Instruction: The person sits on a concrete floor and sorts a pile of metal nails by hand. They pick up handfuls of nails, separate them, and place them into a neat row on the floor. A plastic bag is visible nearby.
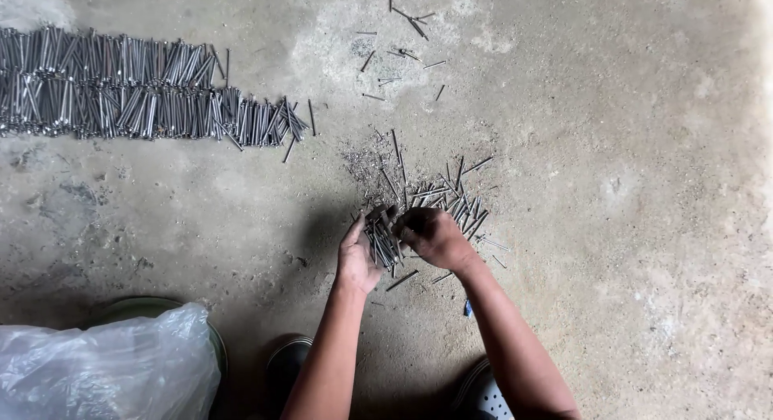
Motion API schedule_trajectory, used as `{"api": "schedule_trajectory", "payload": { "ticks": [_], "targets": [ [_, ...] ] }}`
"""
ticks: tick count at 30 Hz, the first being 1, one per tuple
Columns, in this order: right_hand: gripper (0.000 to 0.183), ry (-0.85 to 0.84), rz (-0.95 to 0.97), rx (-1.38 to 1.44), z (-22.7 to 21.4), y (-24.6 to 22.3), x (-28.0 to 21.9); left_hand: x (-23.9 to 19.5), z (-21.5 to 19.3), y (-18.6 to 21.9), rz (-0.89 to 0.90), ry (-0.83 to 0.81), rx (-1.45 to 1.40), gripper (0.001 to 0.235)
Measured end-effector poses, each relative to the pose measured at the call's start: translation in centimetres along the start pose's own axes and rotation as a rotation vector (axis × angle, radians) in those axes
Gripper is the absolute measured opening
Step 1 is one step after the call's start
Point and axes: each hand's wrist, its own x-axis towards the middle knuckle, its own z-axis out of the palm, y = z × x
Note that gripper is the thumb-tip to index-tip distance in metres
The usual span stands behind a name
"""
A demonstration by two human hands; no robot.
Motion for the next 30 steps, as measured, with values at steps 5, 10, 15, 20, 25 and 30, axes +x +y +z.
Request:
{"api": "schedule_trajectory", "payload": {
  "ticks": [5,10,15,20,25,30],
  "targets": [
    [0.024,0.128,-0.018,0.021,1.0,-0.1,-1.4,-0.1,1.8,-1.4,0.025,0.014,-0.075,0.045],
    [0.050,0.506,0.101,0.282,3.8,4.0,-0.8,-0.6,2.4,-1.8,0.038,-0.067,-0.060,0.044],
    [0.055,0.543,0.106,0.762,8.6,4.6,-2.3,0.7,2.1,-2.2,0.021,-0.226,-0.084,0.057],
    [0.049,0.608,0.042,0.834,7.8,7.1,-2.7,0.1,2.1,-1.9,-0.024,-0.343,-0.095,0.046],
    [0.041,0.580,0.092,0.782,6.5,8.3,-3.2,-1.7,3.9,-1.6,-0.033,-0.395,-0.095,0.047],
    [0.026,0.856,-0.002,0.037,3.0,18.2,2.6,2.9,-1.9,-2.6,-0.049,-0.094,-0.128,0.024]
  ]
}}
